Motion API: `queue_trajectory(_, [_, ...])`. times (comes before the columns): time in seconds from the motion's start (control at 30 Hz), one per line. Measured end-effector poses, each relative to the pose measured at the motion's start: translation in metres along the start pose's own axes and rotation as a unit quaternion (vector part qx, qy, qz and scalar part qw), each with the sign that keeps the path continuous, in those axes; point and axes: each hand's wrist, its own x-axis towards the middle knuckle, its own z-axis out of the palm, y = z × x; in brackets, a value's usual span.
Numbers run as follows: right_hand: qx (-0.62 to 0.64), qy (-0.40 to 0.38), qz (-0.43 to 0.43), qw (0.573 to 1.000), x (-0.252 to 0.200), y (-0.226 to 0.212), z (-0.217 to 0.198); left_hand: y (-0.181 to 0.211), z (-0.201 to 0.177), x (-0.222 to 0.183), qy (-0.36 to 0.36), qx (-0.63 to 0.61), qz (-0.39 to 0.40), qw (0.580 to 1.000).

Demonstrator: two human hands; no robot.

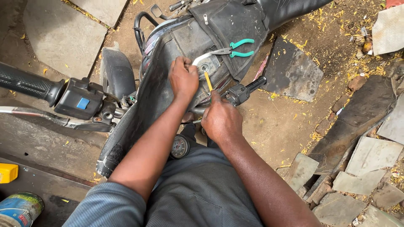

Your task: Using a screwdriver and pliers to adjust or repair components on a motorcycle.

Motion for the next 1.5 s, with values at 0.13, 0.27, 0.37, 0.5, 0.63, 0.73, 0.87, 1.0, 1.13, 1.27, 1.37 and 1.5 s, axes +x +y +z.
queue_trajectory(0.13, [0.000, 0.005, -0.007, 1.000, 0.001, -0.003, 0.003, 0.019, 0.005, -0.041, -0.086, -0.010, -0.187, 0.978])
queue_trajectory(0.27, [0.019, 0.025, -0.019, 0.999, 0.004, -0.003, 0.009, -0.026, 0.042, -0.070, -0.193, -0.382, -0.332, 0.841])
queue_trajectory(0.37, [0.031, 0.003, -0.006, 0.999, 0.007, -0.008, 0.001, -0.030, 0.047, -0.063, -0.210, -0.403, -0.385, 0.803])
queue_trajectory(0.5, [0.060, 0.009, 0.011, 0.998, 0.014, 0.000, -0.001, -0.032, 0.067, -0.057, -0.191, -0.344, -0.347, 0.851])
queue_trajectory(0.63, [0.106, 0.073, -0.001, 0.992, 0.021, 0.021, 0.004, 0.002, 0.058, -0.043, -0.152, -0.336, -0.341, 0.865])
queue_trajectory(0.73, [0.145, 0.073, -0.011, 0.987, 0.012, 0.017, 0.001, 0.009, 0.043, -0.044, -0.154, -0.268, -0.368, 0.877])
queue_trajectory(0.87, [0.095, 0.048, 0.007, 0.994, 0.003, 0.007, -0.002, -0.024, 0.067, -0.039, -0.172, -0.194, -0.268, 0.928])
queue_trajectory(1.0, [0.050, -0.003, 0.007, 0.999, -0.010, 0.008, 0.013, -0.032, 0.057, -0.056, -0.178, -0.217, -0.262, 0.923])
queue_trajectory(1.13, [0.050, 0.051, -0.039, 0.997, -0.015, -0.001, 0.006, -0.029, 0.055, -0.043, -0.183, -0.302, -0.309, 0.883])
queue_trajectory(1.27, [0.011, 0.181, -0.100, 0.978, -0.022, -0.010, 0.001, -0.023, 0.043, -0.028, -0.249, -0.131, -0.224, 0.933])
queue_trajectory(1.37, [0.011, 0.229, -0.145, 0.962, -0.011, -0.012, 0.007, -0.019, 0.041, -0.026, -0.247, -0.313, -0.326, 0.857])
queue_trajectory(1.5, [0.013, 0.250, -0.162, 0.954, -0.003, -0.003, 0.042, -0.026, 0.039, -0.041, -0.229, -0.479, -0.420, 0.737])
